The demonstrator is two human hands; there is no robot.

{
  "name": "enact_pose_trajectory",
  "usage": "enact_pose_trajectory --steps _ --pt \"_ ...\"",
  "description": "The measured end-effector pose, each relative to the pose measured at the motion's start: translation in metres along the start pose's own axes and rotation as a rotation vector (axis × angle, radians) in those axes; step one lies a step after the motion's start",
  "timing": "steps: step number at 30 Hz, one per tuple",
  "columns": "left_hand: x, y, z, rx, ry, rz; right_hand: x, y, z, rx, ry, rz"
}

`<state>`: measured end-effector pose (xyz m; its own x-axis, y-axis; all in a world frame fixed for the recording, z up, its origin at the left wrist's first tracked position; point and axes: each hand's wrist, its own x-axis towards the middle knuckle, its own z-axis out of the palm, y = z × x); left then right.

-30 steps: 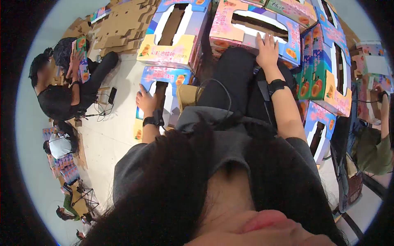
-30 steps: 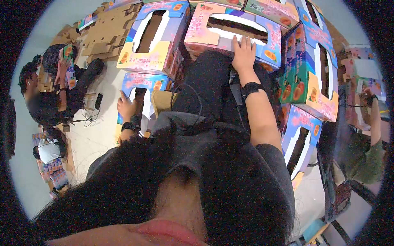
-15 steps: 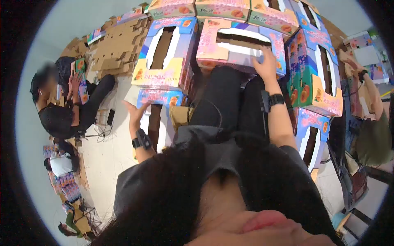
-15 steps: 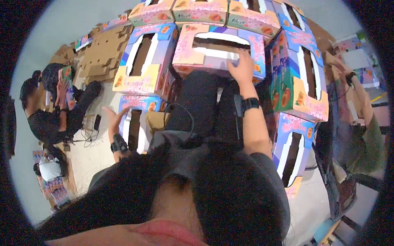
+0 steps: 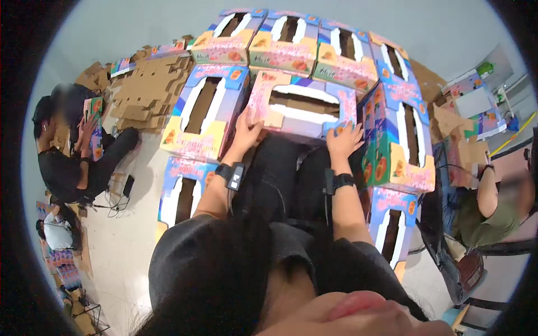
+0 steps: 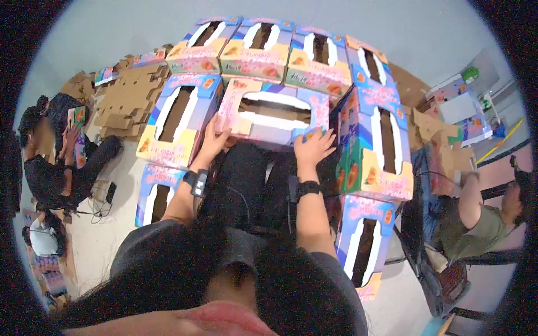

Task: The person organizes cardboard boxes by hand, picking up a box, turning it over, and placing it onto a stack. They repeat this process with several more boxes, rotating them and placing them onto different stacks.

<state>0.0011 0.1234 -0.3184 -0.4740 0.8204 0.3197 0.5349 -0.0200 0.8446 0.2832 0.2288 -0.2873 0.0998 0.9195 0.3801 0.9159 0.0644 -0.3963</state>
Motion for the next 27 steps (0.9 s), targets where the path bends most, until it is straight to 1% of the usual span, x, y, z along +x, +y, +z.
enact_pose_trajectory --steps 1,2,3,5,6,9,10,13,14,17,20,23,26,27 --pt "-0.003 0.005 0.005 0.185 0.043 0.064 0.001 0.002 0.002 -0.009 0.013 0.011" --pt "-0.004 0.010 0.008 0.272 0.091 0.142 0.003 0.004 0.005 -0.024 0.024 0.050" --pt "-0.006 0.010 0.012 0.260 0.136 0.152 0.004 0.006 0.006 -0.039 0.033 0.089" --pt "-0.010 0.007 0.018 0.240 0.223 0.167 0.008 0.014 0.010 0.068 0.055 0.133" --pt "-0.013 0.010 0.019 0.192 0.226 0.087 0.010 0.018 0.012 0.123 0.063 0.155" --pt "-0.013 0.005 0.016 0.110 0.168 -0.015 0.010 0.030 0.020 0.352 0.101 0.231" --pt "-0.011 -0.003 0.018 0.036 0.168 -0.059 0.010 0.034 0.026 0.395 0.121 0.271" --pt "-0.011 -0.015 0.023 -0.158 0.161 -0.250 0.009 0.044 0.043 0.581 0.089 0.584" --pt "-0.013 -0.016 0.024 -0.172 0.164 -0.304 0.012 0.050 0.044 0.640 -0.020 0.683" --pt "-0.012 -0.021 0.021 -0.409 0.020 -0.495 0.011 0.058 0.056 1.143 -0.034 0.927" --pt "-0.011 0.029 0.000 -0.346 -0.011 -0.677 0.012 0.068 0.059 1.242 -0.142 0.979" --pt "-0.010 0.022 0.001 -0.499 -0.092 -0.743 0.018 0.099 0.078 1.410 -0.485 0.920" --pt "-0.011 -0.008 0.014 -0.459 -0.049 -0.707 0.017 0.101 0.074 1.374 -0.545 0.897" --pt "-0.011 -0.008 0.016 -0.464 -0.035 -0.701 0.017 0.102 0.076 1.345 -0.546 0.909"
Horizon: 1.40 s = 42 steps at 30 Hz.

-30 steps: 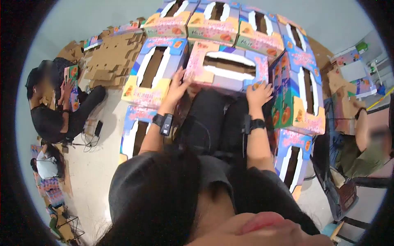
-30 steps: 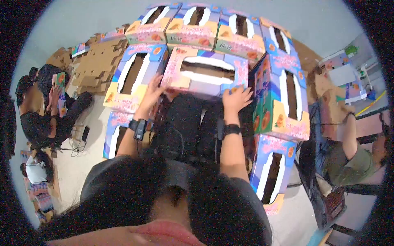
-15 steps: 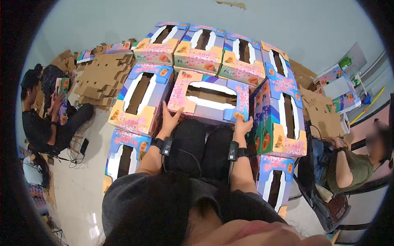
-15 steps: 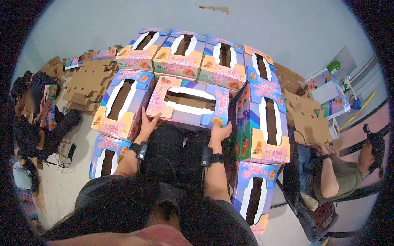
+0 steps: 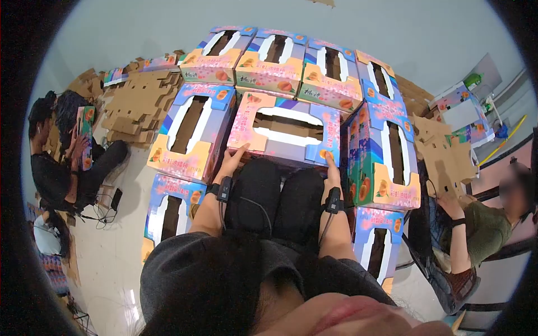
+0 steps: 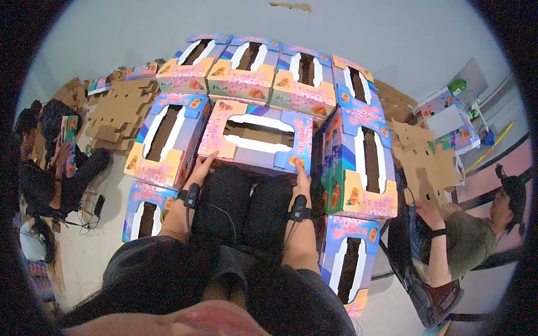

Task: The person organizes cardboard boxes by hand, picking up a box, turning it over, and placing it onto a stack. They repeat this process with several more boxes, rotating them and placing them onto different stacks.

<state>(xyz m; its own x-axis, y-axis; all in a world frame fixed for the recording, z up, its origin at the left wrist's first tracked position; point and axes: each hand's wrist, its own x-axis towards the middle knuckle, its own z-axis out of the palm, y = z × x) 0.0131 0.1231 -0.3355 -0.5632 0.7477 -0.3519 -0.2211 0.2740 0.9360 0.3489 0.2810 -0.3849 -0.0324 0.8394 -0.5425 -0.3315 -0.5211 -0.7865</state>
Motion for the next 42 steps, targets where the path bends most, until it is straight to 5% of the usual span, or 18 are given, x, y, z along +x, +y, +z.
enact_pose_trajectory --steps 8,9,12,13,16,24,31,34,36,42 --pt "0.008 -0.004 -0.002 -0.036 -0.020 0.056 -0.022 -0.006 0.016 -0.025 0.038 -0.146" --pt "0.014 -0.010 -0.003 -0.100 -0.044 0.080 -0.096 -0.042 0.045 -0.002 0.012 -0.146" --pt "-0.019 0.030 0.004 -0.179 -0.055 0.035 -0.073 -0.026 0.042 -0.001 0.070 -0.306" --pt "-0.032 0.045 0.008 -0.179 0.003 -0.019 -0.073 -0.024 0.047 -0.199 0.335 -0.392" --pt "0.008 0.020 0.002 -0.297 0.088 0.051 -0.091 -0.031 0.066 -0.225 0.480 -0.395" --pt "-0.016 0.065 0.009 -0.301 0.225 0.148 -0.124 -0.053 0.076 0.054 0.336 -0.349" --pt "-0.054 0.082 0.025 -0.307 0.318 0.351 -0.105 -0.040 0.054 0.005 0.326 -0.438" --pt "-0.050 0.074 0.029 -0.374 0.213 0.389 -0.086 -0.033 0.043 0.050 0.262 -0.401" --pt "0.005 0.013 0.022 -0.121 0.314 0.355 -0.097 -0.034 0.046 0.037 0.266 -0.490" --pt "0.005 -0.006 0.031 -0.076 0.331 0.194 -0.082 -0.029 0.033 -0.035 0.199 -0.402"
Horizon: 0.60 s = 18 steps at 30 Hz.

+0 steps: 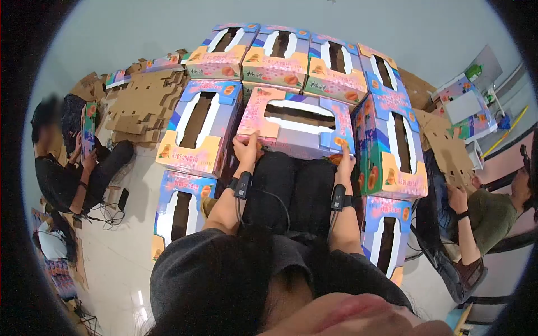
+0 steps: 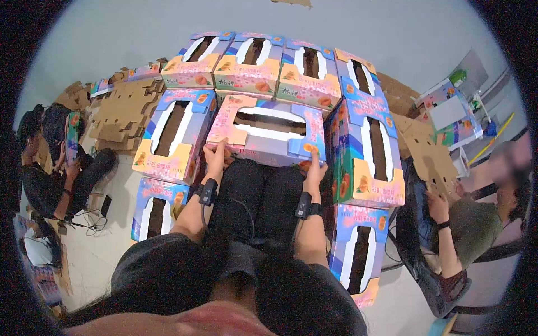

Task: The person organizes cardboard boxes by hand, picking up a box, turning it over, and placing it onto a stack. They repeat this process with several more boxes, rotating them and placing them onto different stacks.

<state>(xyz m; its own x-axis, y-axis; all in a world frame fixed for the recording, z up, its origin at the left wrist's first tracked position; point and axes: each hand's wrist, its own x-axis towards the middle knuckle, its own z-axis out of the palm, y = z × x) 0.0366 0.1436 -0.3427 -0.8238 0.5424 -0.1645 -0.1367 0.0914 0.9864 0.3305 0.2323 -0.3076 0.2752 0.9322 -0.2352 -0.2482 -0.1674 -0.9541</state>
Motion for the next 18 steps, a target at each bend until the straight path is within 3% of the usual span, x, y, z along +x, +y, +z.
enact_pose_trajectory --steps 4,7,12,18 --pt "-0.014 0.019 -0.002 -0.184 -0.125 -0.038 0.004 -0.002 0.002 -0.069 -0.065 0.000" --pt "-0.009 0.021 -0.006 -0.137 -0.240 -0.154 0.001 0.001 0.002 -0.094 -0.114 0.020" --pt "0.013 -0.018 -0.004 -0.053 -0.150 -0.036 0.009 0.008 -0.003 -0.173 -0.161 0.107" --pt "0.006 -0.003 -0.008 0.029 -0.129 -0.070 0.011 0.010 -0.002 -0.323 -0.121 0.056"
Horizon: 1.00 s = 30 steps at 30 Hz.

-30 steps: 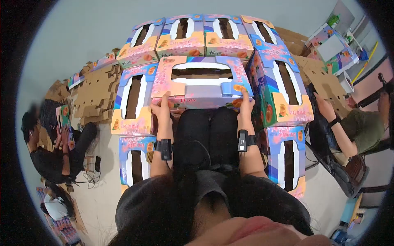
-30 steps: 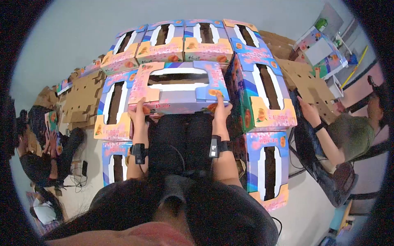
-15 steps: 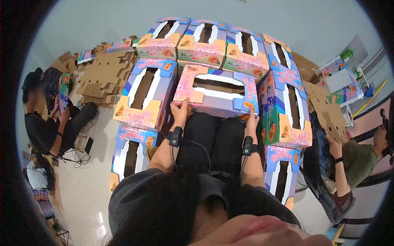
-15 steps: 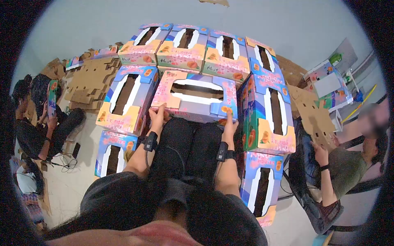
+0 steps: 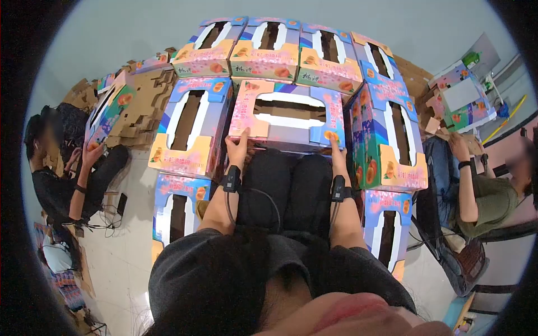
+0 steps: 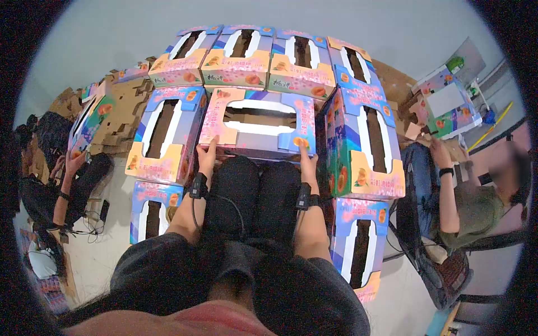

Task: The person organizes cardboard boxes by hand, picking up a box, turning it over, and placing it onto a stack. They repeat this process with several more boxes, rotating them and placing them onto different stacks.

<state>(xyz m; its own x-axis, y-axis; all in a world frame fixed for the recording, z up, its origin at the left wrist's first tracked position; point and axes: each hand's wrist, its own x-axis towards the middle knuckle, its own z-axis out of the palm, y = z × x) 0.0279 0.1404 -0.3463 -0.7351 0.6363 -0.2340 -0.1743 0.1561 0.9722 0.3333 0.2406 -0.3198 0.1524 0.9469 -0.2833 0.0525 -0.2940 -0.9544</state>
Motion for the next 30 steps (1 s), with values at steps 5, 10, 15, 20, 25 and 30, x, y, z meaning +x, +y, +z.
enact_pose_trajectory --steps 5,10,15,20,25,30 --pt "0.007 -0.007 -0.001 0.035 0.037 0.103 -0.008 -0.007 0.001 -0.006 -0.050 -0.072" --pt "-0.025 0.036 0.000 -0.036 -0.026 -0.056 0.002 0.004 0.001 -0.091 0.010 -0.023" --pt "-0.021 0.019 0.002 -0.061 -0.046 -0.142 -0.010 -0.008 0.002 -0.177 0.088 -0.041" --pt "-0.046 0.008 -0.006 -0.005 -0.215 0.046 -0.002 0.001 -0.001 -0.282 0.127 -0.107" --pt "-0.098 0.078 -0.037 0.172 -0.533 -0.018 0.000 0.003 0.000 -0.511 0.265 -0.296" --pt "-0.117 0.129 -0.095 -0.006 -0.952 0.236 -0.021 -0.025 0.022 -0.860 0.396 -0.845"
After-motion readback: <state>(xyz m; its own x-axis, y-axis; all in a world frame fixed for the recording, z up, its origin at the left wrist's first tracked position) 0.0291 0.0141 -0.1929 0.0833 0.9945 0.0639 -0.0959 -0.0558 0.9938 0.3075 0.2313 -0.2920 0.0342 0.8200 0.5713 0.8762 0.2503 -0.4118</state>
